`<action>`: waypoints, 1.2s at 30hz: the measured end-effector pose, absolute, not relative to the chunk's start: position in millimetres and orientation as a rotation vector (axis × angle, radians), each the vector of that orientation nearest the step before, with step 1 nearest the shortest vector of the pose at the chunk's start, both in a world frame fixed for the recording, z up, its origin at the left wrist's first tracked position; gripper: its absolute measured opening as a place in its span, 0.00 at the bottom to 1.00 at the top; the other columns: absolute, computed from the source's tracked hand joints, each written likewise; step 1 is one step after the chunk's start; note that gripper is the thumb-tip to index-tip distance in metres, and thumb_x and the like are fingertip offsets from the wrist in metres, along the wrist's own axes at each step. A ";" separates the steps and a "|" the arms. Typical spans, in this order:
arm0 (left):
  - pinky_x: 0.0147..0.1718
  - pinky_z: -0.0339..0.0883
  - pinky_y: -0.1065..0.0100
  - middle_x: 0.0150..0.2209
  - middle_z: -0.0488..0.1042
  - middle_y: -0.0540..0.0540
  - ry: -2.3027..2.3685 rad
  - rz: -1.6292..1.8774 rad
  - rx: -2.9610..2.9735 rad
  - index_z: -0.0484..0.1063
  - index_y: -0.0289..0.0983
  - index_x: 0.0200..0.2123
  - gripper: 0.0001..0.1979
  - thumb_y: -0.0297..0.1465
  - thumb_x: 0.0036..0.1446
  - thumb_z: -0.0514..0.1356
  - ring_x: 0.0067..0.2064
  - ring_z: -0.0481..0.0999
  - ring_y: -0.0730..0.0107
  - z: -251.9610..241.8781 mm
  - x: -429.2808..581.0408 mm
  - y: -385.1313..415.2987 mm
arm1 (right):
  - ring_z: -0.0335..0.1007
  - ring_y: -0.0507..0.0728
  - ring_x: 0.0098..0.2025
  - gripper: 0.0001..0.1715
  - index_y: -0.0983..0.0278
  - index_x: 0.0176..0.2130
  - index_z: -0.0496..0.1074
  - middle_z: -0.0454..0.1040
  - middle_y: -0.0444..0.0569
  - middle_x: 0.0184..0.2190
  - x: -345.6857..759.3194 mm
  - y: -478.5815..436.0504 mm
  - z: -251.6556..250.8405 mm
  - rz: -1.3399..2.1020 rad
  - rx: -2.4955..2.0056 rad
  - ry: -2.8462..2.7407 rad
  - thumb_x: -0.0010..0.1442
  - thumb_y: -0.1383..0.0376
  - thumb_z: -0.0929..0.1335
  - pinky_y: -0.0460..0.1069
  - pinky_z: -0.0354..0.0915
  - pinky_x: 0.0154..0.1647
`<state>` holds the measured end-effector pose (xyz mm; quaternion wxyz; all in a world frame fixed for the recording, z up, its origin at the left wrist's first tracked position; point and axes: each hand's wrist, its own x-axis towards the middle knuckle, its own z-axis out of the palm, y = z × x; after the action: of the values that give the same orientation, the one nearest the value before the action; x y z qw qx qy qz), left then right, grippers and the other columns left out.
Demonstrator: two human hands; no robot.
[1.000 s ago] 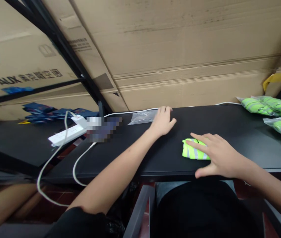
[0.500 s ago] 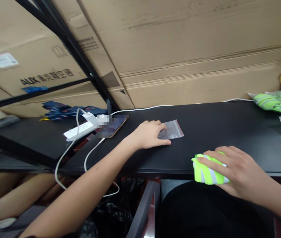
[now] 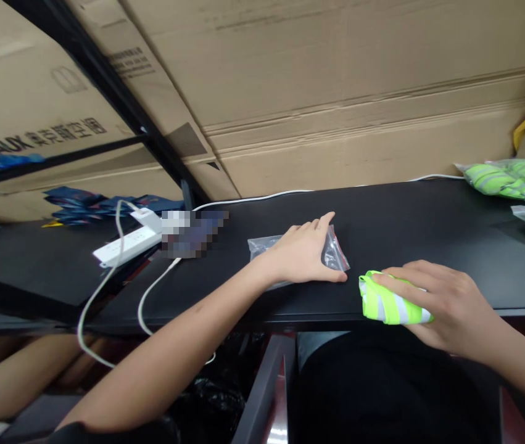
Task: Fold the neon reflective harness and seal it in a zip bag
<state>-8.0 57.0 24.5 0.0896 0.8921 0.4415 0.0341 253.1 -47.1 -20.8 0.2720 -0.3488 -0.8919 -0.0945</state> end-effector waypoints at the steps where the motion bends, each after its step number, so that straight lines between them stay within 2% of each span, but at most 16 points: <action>1: 0.57 0.61 0.46 0.63 0.65 0.27 1.227 0.133 2.654 0.42 0.32 0.71 0.61 0.56 0.43 0.65 0.62 0.67 0.37 26.7 -11.5 53.0 | 0.75 0.60 0.42 0.31 0.61 0.58 0.69 0.79 0.51 0.48 253.2 -46.9 -21.8 -0.267 -0.964 -2.384 0.55 0.70 0.66 0.54 0.71 0.39; 6: 0.57 0.63 0.49 0.60 0.70 0.35 0.919 0.256 2.599 0.46 0.38 0.70 0.55 0.46 0.44 0.69 0.60 0.71 0.45 27.1 -22.6 30.4 | 0.76 0.62 0.44 0.31 0.61 0.60 0.67 0.79 0.51 0.50 250.9 -47.9 -25.2 -0.339 -1.066 -2.291 0.57 0.71 0.67 0.55 0.71 0.39; 12: 0.60 0.60 0.45 0.61 0.67 0.32 0.876 0.217 2.640 0.51 0.33 0.68 0.55 0.49 0.43 0.68 0.63 0.65 0.40 20.4 -1.7 18.5 | 0.77 0.61 0.44 0.29 0.60 0.60 0.66 0.80 0.50 0.49 249.8 -50.8 -25.3 -0.373 -1.096 -2.175 0.60 0.71 0.68 0.53 0.71 0.40; 16: 0.58 0.61 0.44 0.61 0.68 0.32 0.864 0.249 2.635 0.52 0.33 0.68 0.54 0.51 0.43 0.67 0.62 0.67 0.40 21.2 11.6 20.1 | 0.76 0.62 0.45 0.31 0.62 0.60 0.65 0.79 0.52 0.49 251.9 -51.7 -27.2 -0.361 -1.024 -2.181 0.58 0.73 0.68 0.54 0.70 0.43; 23: 0.60 0.59 0.44 0.60 0.69 0.35 0.852 0.268 2.603 0.50 0.34 0.68 0.53 0.47 0.43 0.67 0.61 0.67 0.43 18.9 15.9 14.9 | 0.74 0.65 0.44 0.30 0.64 0.59 0.67 0.79 0.54 0.50 250.4 -48.3 -28.0 -0.528 -0.973 -2.330 0.57 0.72 0.67 0.57 0.69 0.39; 27: 0.60 0.60 0.48 0.59 0.67 0.32 0.831 0.248 2.708 0.53 0.27 0.66 0.53 0.49 0.42 0.65 0.60 0.66 0.43 19.3 21.0 8.3 | 0.74 0.63 0.41 0.25 0.68 0.56 0.70 0.80 0.54 0.47 247.5 -44.3 -24.7 -0.504 -0.983 -2.369 0.58 0.69 0.68 0.56 0.68 0.37; 31: 0.57 0.61 0.51 0.56 0.68 0.29 0.860 0.195 2.849 0.54 0.20 0.65 0.54 0.50 0.43 0.63 0.57 0.68 0.44 21.4 28.2 3.7 | 0.74 0.64 0.40 0.17 0.75 0.47 0.73 0.80 0.59 0.40 243.6 -42.2 -18.0 -0.565 -0.982 -2.389 0.61 0.67 0.66 0.55 0.68 0.36; 36: 0.55 0.61 0.49 0.55 0.69 0.29 0.916 0.159 2.912 0.54 0.20 0.66 0.53 0.50 0.45 0.62 0.56 0.68 0.42 24.1 36.6 7.8 | 0.75 0.63 0.40 0.09 0.70 0.39 0.75 0.80 0.57 0.42 234.8 -32.8 -6.5 -0.731 -0.896 -2.426 0.62 0.72 0.65 0.54 0.67 0.36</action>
<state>36.6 7.8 24.1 0.0422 0.9517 0.2995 0.0520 234.8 -32.8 -6.5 0.2251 -0.3250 -0.8794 -0.2652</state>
